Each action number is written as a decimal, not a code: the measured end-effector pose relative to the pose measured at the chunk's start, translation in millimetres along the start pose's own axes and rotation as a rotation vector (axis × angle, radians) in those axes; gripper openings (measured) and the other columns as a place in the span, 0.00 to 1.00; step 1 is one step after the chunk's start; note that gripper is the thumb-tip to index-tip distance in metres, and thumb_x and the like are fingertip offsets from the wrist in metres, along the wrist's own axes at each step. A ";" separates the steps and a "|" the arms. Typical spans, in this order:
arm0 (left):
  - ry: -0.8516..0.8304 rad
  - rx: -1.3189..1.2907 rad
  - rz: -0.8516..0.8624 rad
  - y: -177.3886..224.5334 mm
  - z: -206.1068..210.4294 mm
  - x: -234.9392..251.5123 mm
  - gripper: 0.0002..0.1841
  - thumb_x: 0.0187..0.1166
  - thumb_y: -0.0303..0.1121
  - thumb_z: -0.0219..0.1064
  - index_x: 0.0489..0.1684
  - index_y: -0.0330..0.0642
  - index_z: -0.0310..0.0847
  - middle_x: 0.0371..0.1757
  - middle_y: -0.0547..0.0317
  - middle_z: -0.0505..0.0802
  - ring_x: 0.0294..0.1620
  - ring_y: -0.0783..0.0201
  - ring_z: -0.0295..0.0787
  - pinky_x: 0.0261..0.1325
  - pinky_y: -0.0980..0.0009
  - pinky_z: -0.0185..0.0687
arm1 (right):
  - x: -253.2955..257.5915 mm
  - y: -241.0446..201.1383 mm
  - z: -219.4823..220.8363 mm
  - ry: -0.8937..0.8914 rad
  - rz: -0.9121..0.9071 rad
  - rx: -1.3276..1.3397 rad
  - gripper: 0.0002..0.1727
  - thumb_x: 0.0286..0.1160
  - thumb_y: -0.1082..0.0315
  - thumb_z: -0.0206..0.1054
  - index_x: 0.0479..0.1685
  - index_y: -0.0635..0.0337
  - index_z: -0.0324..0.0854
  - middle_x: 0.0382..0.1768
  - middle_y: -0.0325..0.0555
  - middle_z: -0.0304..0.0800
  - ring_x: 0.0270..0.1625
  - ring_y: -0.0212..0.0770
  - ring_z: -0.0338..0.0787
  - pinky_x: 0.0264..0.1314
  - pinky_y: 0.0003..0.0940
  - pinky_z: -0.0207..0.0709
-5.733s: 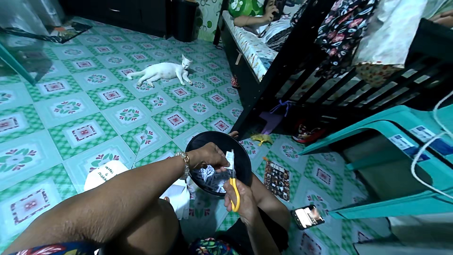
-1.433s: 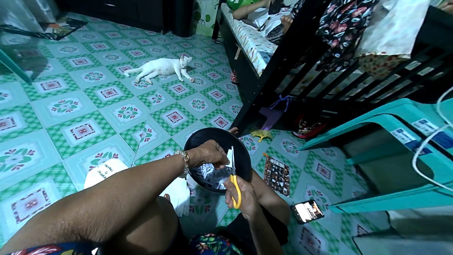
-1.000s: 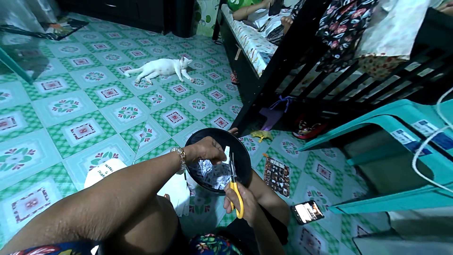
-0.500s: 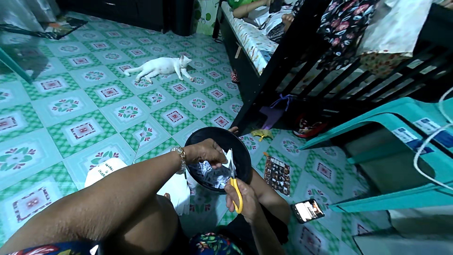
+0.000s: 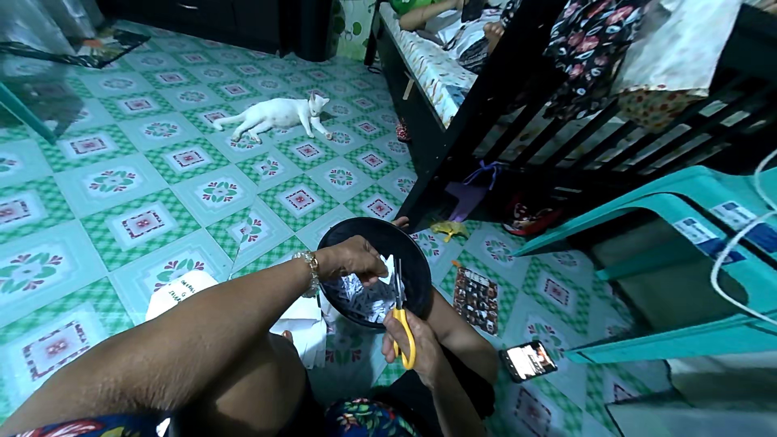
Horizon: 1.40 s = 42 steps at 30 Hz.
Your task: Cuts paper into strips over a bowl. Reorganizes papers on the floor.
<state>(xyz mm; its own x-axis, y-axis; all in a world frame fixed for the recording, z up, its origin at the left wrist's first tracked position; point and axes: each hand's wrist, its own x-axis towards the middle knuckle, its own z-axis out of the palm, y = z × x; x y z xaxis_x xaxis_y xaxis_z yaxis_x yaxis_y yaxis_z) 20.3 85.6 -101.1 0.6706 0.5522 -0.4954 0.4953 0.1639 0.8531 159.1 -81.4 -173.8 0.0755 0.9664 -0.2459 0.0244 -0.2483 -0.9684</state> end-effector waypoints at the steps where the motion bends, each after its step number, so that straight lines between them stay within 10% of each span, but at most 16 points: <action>1: 0.004 -0.004 -0.008 0.5 -0.3 -0.8 0.11 0.85 0.24 0.63 0.28 0.34 0.82 0.19 0.66 0.83 0.20 0.77 0.78 0.29 0.82 0.75 | -1.5 -0.6 -1.0 -0.016 0.019 -0.018 0.08 0.86 0.65 0.58 0.45 0.61 0.74 0.20 0.30 0.85 0.22 0.24 0.86 0.30 0.17 0.82; 27: -0.067 0.049 -0.002 -5.1 2.3 3.8 0.13 0.84 0.24 0.64 0.23 0.37 0.80 0.17 0.68 0.82 0.18 0.78 0.78 0.28 0.82 0.74 | 4.0 0.1 2.2 0.071 -0.051 0.079 0.06 0.82 0.69 0.62 0.35 0.58 0.78 0.11 0.28 0.81 0.13 0.21 0.80 0.19 0.15 0.76; 42: -0.041 0.072 0.012 1.0 6.6 1.7 0.11 0.84 0.24 0.64 0.27 0.34 0.82 0.19 0.67 0.82 0.20 0.78 0.77 0.31 0.82 0.75 | 2.4 -7.4 -1.3 -0.015 0.004 -0.032 0.09 0.86 0.64 0.57 0.45 0.61 0.75 0.19 0.29 0.84 0.22 0.24 0.86 0.31 0.18 0.82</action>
<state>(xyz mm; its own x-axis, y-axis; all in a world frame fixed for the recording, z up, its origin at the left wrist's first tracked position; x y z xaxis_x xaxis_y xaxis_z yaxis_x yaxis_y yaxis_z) 25.6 81.2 -102.2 0.6982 0.5195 -0.4925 0.5246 0.0969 0.8458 160.3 -77.4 -167.2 0.0611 0.9661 -0.2509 0.0557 -0.2542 -0.9655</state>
